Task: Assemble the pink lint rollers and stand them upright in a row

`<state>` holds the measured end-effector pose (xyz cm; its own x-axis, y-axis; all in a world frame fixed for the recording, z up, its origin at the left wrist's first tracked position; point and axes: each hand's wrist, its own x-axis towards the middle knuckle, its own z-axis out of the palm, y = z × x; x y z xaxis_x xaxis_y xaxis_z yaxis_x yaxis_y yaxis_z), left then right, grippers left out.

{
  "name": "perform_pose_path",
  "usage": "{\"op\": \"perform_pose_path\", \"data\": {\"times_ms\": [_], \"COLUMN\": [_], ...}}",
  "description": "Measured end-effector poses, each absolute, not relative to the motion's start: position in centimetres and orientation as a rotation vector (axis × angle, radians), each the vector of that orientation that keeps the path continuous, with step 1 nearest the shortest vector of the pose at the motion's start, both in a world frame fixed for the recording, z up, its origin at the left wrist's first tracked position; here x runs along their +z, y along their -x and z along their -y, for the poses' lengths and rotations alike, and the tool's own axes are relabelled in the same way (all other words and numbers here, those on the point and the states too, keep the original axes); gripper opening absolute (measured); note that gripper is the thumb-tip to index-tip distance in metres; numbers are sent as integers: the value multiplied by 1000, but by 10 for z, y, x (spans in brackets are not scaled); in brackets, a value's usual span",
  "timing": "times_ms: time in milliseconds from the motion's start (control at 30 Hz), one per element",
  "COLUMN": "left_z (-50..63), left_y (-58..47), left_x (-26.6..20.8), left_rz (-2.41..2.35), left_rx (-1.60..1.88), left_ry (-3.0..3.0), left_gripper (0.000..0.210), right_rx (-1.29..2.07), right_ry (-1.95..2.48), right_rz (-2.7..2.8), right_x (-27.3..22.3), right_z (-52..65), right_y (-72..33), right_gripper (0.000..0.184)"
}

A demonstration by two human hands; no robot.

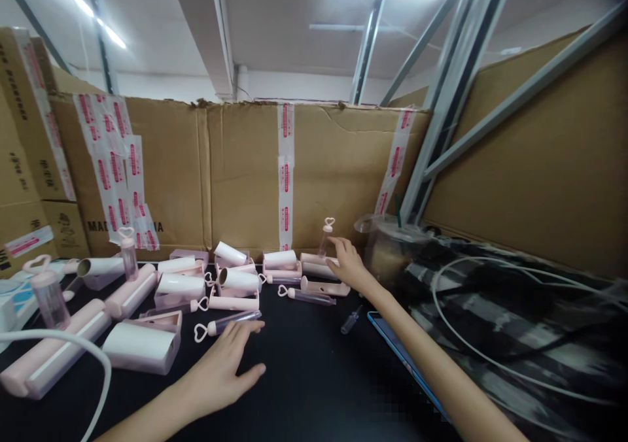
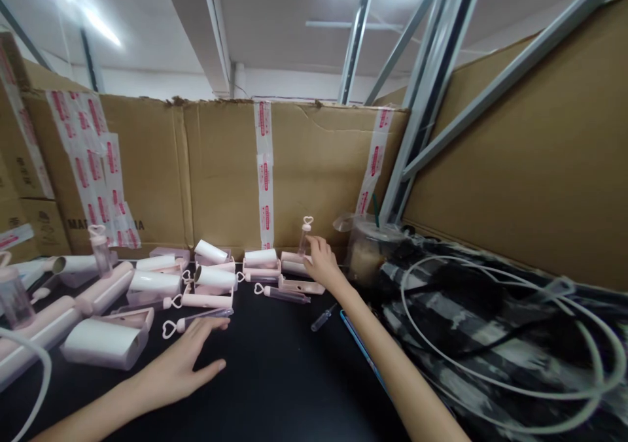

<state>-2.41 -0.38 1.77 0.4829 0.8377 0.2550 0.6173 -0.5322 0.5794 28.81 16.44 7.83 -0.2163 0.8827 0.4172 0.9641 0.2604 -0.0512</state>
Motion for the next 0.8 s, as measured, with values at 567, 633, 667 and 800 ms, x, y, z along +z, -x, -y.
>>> {"op": "perform_pose_path", "data": {"times_ms": [567,633,667,800], "left_z": [0,2,3,12], "left_y": [17,13,11,6], "left_x": [27,29,30,30], "left_rz": [-1175,-1204,-1203,-1145], "left_rx": [995,981,939,662], "left_ry": [-2523,-2477,-2462,-2431], "left_gripper": [30,31,34,46], "right_rx": [316,371,403,490], "right_ry": [1263,1163,1100,907], "right_rz": [2867,2917,2934,2896], "right_x": [73,75,76,85], "right_z": [-69,-56,-50,-33], "right_y": [-231,-222,-219,-211], "right_gripper": [26,27,28,25]}}
